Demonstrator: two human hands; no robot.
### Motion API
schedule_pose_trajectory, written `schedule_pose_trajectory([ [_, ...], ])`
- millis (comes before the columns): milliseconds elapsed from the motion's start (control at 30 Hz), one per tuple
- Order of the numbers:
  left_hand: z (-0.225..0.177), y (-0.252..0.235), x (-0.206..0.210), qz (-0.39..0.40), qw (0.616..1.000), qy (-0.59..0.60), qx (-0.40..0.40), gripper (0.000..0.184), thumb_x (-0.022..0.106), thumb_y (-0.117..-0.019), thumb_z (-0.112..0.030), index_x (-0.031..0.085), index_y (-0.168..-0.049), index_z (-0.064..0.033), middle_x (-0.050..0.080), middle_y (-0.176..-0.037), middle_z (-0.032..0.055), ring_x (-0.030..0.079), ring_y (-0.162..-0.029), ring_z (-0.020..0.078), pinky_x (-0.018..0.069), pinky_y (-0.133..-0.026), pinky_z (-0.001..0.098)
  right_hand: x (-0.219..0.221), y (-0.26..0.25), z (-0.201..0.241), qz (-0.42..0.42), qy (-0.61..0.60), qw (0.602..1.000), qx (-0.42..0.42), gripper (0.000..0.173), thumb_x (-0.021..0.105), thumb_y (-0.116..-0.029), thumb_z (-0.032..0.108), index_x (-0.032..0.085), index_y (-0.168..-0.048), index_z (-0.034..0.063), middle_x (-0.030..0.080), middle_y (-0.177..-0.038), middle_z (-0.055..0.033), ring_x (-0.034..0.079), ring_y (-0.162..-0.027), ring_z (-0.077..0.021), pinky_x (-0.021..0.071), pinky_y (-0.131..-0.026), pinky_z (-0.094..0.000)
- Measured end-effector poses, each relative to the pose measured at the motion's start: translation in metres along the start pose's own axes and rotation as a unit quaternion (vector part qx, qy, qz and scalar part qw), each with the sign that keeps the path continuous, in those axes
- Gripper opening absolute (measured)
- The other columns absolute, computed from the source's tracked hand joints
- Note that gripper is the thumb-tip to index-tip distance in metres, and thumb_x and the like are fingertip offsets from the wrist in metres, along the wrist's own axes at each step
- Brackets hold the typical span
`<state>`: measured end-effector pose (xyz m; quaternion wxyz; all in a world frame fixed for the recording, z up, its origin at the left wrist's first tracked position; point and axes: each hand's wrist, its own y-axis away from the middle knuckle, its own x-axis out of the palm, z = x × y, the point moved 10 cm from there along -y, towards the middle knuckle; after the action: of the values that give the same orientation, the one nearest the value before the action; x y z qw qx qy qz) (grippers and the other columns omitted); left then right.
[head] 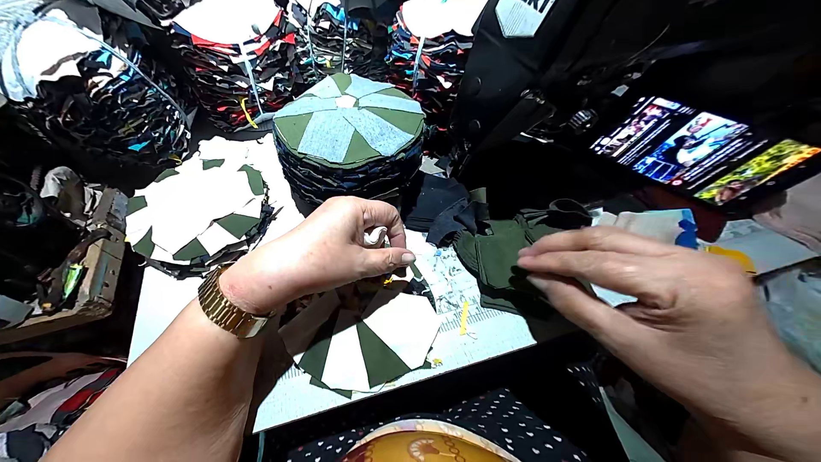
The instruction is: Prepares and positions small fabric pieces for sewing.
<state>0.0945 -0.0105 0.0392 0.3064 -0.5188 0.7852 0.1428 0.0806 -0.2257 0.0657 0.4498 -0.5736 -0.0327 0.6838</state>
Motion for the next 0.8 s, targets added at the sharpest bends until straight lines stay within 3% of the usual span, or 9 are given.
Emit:
schedule_pose_trajectory([
  [100,0.0,0.0,0.0,0.001,1.0,0.01,0.002,0.008,0.073,-0.095,-0.019,0.071,-0.092,-0.0116,0.065,-0.069,-0.0058,0.056,-0.057,-0.0012,0.0454,-0.051,0.0151,0.02,0.004,-0.004,0.03,0.015,0.999,-0.004,0.022,0.065,-0.0919,0.022,0.08,-0.1,0.0081,0.072,-0.106,-0.0046,0.068,-0.099,-0.0121,0.0571,-0.083,-0.0264],
  [200,0.003,0.0,0.001,0.007,1.0,0.018,-0.006,0.008,0.073,-0.0956,-0.018,0.071,-0.093,-0.0109,0.064,-0.068,-0.0038,0.058,-0.054,0.001,0.0486,-0.048,0.0163,0.025,0.006,-0.008,0.038,0.023,0.999,0.001,0.023,0.066,-0.0924,0.025,0.079,-0.101,0.0081,0.072,-0.106,-0.0051,0.068,-0.099,-0.0135,0.057,-0.085,-0.0278],
  [467,0.001,0.0,0.002,0.012,1.0,0.026,0.004,0.008,0.073,-0.0957,-0.018,0.071,-0.093,-0.0108,0.062,-0.066,-0.0051,0.055,-0.053,0.0,0.0461,-0.047,0.0149,0.022,0.006,-0.015,0.036,-0.008,0.999,0.011,0.02,0.065,-0.0941,0.021,0.08,-0.098,0.008,0.072,-0.106,-0.0037,0.068,-0.1,-0.0093,0.0567,-0.086,-0.0218],
  [533,0.001,0.0,0.002,0.012,0.999,0.034,-0.002,0.008,0.072,-0.0959,-0.018,0.071,-0.093,-0.011,0.066,-0.069,-0.005,0.058,-0.054,0.0005,0.0474,-0.048,0.0155,0.021,0.006,-0.017,0.037,-0.017,0.999,0.013,0.021,0.064,-0.095,0.021,0.08,-0.097,0.0082,0.072,-0.106,-0.0028,0.068,-0.1,-0.008,0.0564,-0.086,-0.0205],
  [800,0.002,0.0,0.005,0.02,0.999,0.039,-0.002,0.007,0.072,-0.0962,-0.017,0.071,-0.094,-0.0105,0.067,-0.072,-0.0045,0.058,-0.056,0.0003,0.0472,-0.048,0.0151,0.021,0.005,-0.013,0.035,0.004,0.999,0.015,0.023,0.059,-0.0933,0.017,0.08,-0.096,0.0083,0.072,-0.105,-0.0036,0.068,-0.098,-0.009,0.0562,-0.083,-0.0227],
])
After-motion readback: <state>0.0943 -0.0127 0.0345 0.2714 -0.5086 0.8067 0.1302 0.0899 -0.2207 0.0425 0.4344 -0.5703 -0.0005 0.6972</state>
